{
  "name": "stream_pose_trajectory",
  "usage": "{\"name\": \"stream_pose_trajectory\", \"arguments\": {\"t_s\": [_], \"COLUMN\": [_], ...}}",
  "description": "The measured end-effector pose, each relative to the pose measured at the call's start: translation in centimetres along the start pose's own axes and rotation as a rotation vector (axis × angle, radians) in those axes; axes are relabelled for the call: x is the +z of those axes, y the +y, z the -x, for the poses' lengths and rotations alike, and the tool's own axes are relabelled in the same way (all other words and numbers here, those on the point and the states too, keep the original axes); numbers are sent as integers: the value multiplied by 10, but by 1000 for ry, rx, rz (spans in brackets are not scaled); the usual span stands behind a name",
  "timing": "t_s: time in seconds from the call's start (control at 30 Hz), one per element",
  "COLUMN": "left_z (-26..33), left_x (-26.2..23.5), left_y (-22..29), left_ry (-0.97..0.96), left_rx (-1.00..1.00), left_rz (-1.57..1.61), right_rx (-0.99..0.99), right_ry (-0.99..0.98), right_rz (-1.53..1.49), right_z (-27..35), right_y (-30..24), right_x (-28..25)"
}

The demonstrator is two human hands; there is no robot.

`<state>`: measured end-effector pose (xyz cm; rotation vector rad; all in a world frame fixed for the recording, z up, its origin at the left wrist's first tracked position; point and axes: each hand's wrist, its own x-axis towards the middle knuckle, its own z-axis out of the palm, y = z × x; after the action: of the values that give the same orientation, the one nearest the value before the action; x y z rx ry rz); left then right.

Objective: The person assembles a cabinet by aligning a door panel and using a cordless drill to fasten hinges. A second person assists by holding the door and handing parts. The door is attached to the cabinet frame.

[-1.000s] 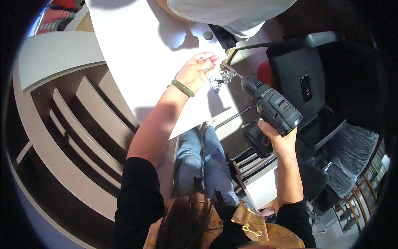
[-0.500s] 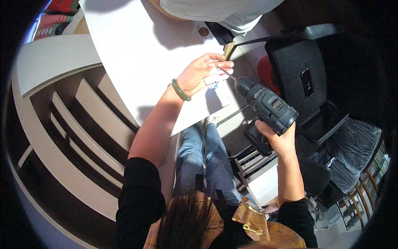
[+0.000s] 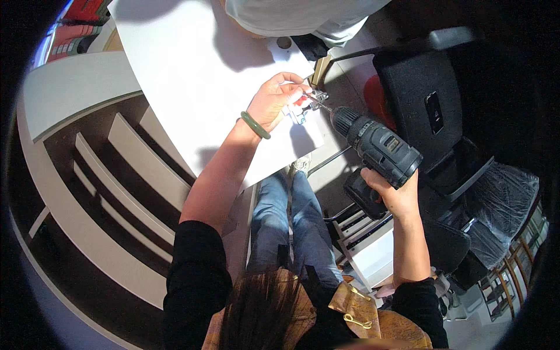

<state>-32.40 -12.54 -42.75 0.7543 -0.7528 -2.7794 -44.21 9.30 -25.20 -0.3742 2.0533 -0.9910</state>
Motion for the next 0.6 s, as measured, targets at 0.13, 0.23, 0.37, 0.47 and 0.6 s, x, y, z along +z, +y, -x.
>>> {"name": "stream_pose_trajectory", "arguments": {"t_s": [0.13, 0.23, 0.37, 0.47, 0.6], "left_z": [2, 2, -2, -4, -13], "left_x": [5, 10, 15, 17, 20], "left_y": [2, 3, 7, 7, -2], "left_ry": [39, 47, -22, -59, -9], "left_rx": [80, 124, 134, 135, 113], "left_rz": [-179, -219, -158, -115, -94], "right_rx": [-18, 4, 147, 208, 145], "right_ry": [-1, -14, -9, -18, 18], "right_rz": [-8, -71, -315, -387, -343], "right_z": [-1, -2, -3, -3, -3], "right_y": [3, 4, 3, 2, 8], "right_x": [-2, -2, -2, -6, -8]}}
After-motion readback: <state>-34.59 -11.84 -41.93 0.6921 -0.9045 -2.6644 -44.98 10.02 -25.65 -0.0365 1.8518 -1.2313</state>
